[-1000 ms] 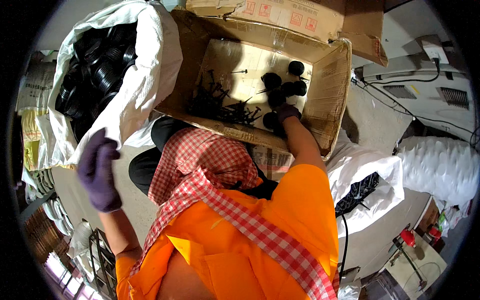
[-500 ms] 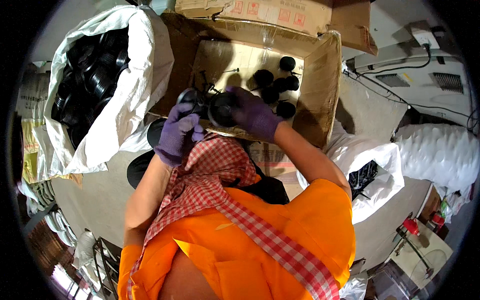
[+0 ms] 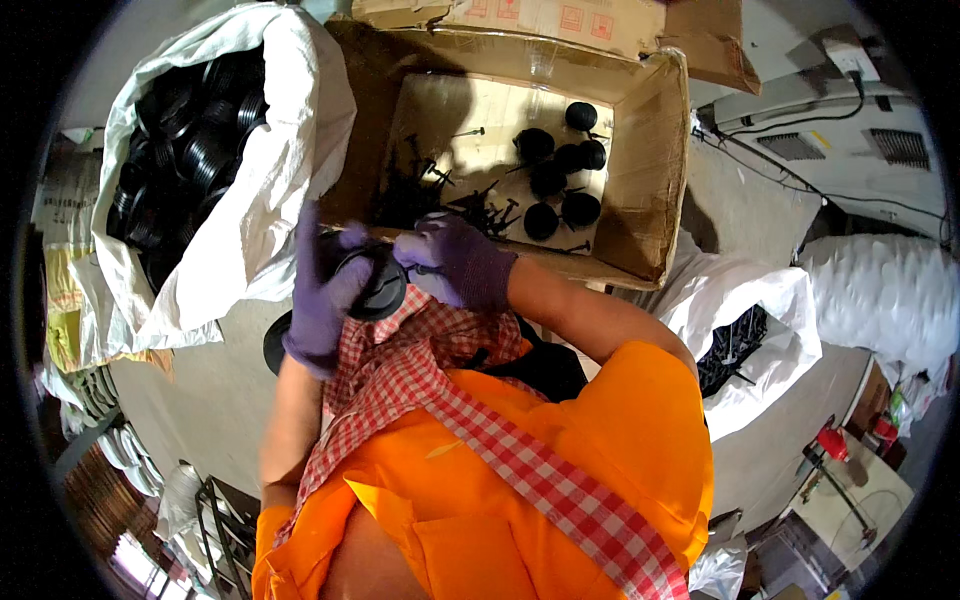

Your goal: The person, wearing gloves, inserts small black plastic parts into larger round black plastic caps one by one, then places the assembled units into a cardboard box. After finishing a batch, the person picks up a large white bag, shakes it to move the contents, and then ties the top of the bag.

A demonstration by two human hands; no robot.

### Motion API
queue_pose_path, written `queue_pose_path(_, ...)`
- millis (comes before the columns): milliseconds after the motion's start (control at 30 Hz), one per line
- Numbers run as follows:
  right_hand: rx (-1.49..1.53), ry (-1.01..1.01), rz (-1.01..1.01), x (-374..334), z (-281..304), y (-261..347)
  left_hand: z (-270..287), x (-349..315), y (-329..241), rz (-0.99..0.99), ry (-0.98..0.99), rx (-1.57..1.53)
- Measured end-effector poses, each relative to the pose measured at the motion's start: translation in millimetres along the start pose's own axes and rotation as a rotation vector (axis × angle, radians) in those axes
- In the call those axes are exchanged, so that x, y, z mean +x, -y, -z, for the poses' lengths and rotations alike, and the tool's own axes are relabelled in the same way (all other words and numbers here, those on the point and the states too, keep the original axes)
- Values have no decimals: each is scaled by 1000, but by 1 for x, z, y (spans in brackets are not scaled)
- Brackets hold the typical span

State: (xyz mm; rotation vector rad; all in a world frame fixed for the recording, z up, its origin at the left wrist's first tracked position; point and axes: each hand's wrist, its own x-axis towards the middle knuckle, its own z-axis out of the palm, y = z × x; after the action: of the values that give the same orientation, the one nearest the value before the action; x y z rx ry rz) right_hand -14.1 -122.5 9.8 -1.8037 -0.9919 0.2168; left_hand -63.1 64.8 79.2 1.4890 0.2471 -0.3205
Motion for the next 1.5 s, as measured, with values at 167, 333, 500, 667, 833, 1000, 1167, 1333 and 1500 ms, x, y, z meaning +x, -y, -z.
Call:
queue_pose_path(167, -421, 289, 22, 11, 11, 28, 29, 4, 27, 113, 276, 192)
queue_pose_path(333, 339, 844, -428, 25, 37, 36, 15, 5, -29, -458, 505, 815)
queue_pose_path(500, 1523, 195, -8, 39, 30, 31, 15, -6, -17, -256, 86, -106)
queue_pose_path(667, 1162, -378, -145, 55, 6, 33, 14, -4, 38, -553, 112, 573)
queue_pose_path(833, -453, -211, -30, 47, 4, -39, -18, 7, 6, -326, -50, 562)
queue_pose_path(1000, -494, -262, -783, -10, 19, -192, 1, -21, -68, -778, -123, 938)
queue_pose_path(1167, -931, 433, -822, -37, 23, -291, 57, -10, -137, -809, -823, 1095)
queue_pose_path(1333, -147, -482, -1262, -70, -13, -344, 38, -11, -112, -718, -556, 597)
queue_pose_path(1500, -149, -390, -989, -54, -12, -262, 3, 1, -55, -409, 481, 651)
